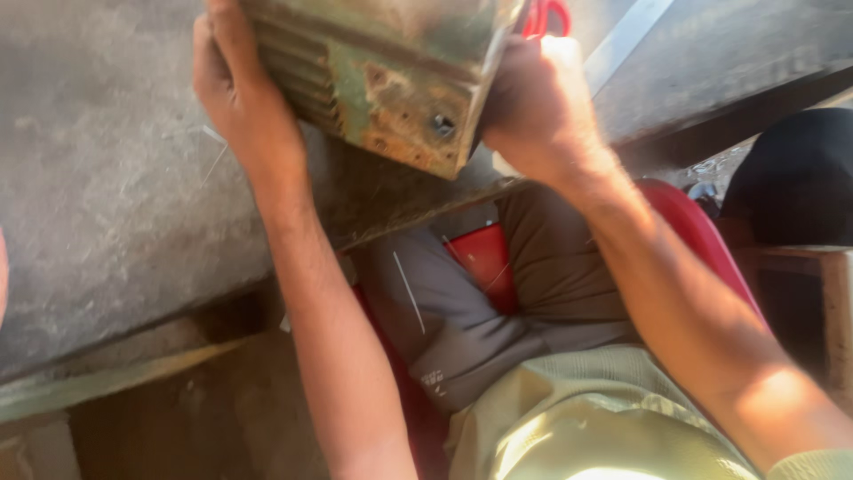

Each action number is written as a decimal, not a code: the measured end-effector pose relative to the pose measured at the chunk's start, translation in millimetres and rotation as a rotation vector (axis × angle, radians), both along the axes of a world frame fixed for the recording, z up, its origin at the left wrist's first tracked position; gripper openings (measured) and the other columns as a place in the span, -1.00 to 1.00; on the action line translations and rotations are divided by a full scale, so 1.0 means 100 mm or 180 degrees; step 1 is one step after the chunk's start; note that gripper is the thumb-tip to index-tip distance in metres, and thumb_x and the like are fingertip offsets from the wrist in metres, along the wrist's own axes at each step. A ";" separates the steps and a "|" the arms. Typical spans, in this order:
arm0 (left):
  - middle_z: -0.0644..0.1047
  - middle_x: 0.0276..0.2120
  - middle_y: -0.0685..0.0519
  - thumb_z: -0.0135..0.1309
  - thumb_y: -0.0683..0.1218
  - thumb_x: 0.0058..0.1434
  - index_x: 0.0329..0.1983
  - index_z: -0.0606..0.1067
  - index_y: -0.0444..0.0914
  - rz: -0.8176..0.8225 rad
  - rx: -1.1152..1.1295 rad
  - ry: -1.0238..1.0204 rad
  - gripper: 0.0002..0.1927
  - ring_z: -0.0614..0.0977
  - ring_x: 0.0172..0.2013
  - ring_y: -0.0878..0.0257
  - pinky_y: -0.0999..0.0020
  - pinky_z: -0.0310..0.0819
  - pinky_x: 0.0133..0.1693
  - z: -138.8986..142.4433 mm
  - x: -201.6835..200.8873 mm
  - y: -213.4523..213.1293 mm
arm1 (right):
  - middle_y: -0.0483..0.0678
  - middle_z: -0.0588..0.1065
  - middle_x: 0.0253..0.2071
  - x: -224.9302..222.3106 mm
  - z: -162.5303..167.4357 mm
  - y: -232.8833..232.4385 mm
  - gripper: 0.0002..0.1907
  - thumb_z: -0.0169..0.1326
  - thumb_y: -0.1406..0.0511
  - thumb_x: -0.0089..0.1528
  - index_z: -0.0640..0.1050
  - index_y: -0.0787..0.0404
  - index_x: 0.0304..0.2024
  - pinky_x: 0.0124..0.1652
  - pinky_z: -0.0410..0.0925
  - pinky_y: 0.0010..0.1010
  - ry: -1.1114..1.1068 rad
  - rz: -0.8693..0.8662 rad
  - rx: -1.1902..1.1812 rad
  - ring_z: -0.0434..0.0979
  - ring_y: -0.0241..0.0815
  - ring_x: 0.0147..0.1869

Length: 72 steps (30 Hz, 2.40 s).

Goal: The person cuts thin metal strips with red-handled scissors, folds and bends the cut pieces by hand, and fits them into the slots of an electric motor housing on the bench. They repeatedly pick up strips, trim them to size, and press the formed pieces into the motor's inner slots.

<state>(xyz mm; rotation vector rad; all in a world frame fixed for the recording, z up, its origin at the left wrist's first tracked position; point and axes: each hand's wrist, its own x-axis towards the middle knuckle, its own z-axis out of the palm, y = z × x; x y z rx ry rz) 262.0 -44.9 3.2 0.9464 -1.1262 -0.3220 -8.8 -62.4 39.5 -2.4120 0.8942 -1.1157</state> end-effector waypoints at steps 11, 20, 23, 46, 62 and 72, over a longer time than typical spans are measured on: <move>0.38 -0.40 0.18 -0.10 0.22 0.64 -0.29 0.34 -0.22 -0.0080 0.0140 0.0294 -0.51 0.39 -0.37 0.43 0.46 0.30 -0.23 0.08 -0.11 0.01 | 0.09 0.55 -0.31 -0.01 0.09 0.12 -0.72 0.10 0.56 0.18 0.58 0.28 -0.07 -0.26 0.45 -0.27 -0.0471 -0.0038 0.0395 0.63 0.03 -0.27; 0.26 -0.43 0.21 -0.10 0.28 0.63 -0.33 0.30 -0.20 0.0161 0.0232 0.0150 -0.46 0.25 -0.39 0.45 0.48 0.16 -0.30 0.05 -0.05 -0.07 | 0.09 0.54 -0.18 -0.19 0.12 0.20 -0.61 0.25 0.48 0.15 0.60 0.22 0.04 -0.17 0.44 -0.15 0.0242 0.0226 -0.0367 0.56 0.12 -0.14; 0.31 -0.41 0.22 -0.09 0.31 0.58 -0.30 0.36 -0.18 0.0026 0.0271 0.0136 -0.47 0.34 -0.35 0.44 0.46 0.25 -0.24 0.11 -0.04 -0.10 | 0.11 0.56 -0.13 -0.25 0.14 0.23 -0.64 0.27 0.45 0.14 0.61 0.21 0.00 -0.14 0.46 -0.17 0.0128 0.0269 -0.0354 0.59 0.12 -0.10; 0.40 -0.40 0.18 -0.11 0.40 0.45 -0.24 0.46 -0.22 0.0094 0.0719 -0.0235 -0.39 0.46 -0.30 0.40 0.37 0.38 -0.18 0.29 -0.03 -0.41 | 0.07 0.57 -0.38 -0.22 0.27 0.08 -0.91 0.20 0.38 0.13 0.62 0.30 -0.33 -0.31 0.45 -0.17 0.0790 0.0109 0.0070 0.61 0.05 -0.31; 0.30 -0.42 0.20 -0.12 0.35 0.52 -0.27 0.43 -0.20 -0.0009 0.0549 -0.0286 -0.44 0.36 -0.34 0.40 0.32 0.36 -0.19 0.21 0.02 -0.45 | 0.09 0.63 -0.19 -0.33 0.15 0.13 -0.83 0.19 0.41 0.14 0.63 0.28 -0.21 -0.28 0.49 -0.23 0.0467 0.0157 -0.0102 0.65 0.01 -0.23; 0.32 -0.39 0.18 -0.14 0.39 0.50 -0.23 0.43 -0.24 0.0164 0.0728 -0.0424 -0.39 0.37 -0.30 0.36 0.27 0.33 -0.17 0.25 0.04 -0.46 | 0.02 0.56 -0.30 -0.17 0.23 0.11 -0.78 0.30 0.34 0.18 0.63 0.26 -0.13 -0.29 0.46 -0.24 0.0281 0.0081 0.0002 0.61 0.00 -0.29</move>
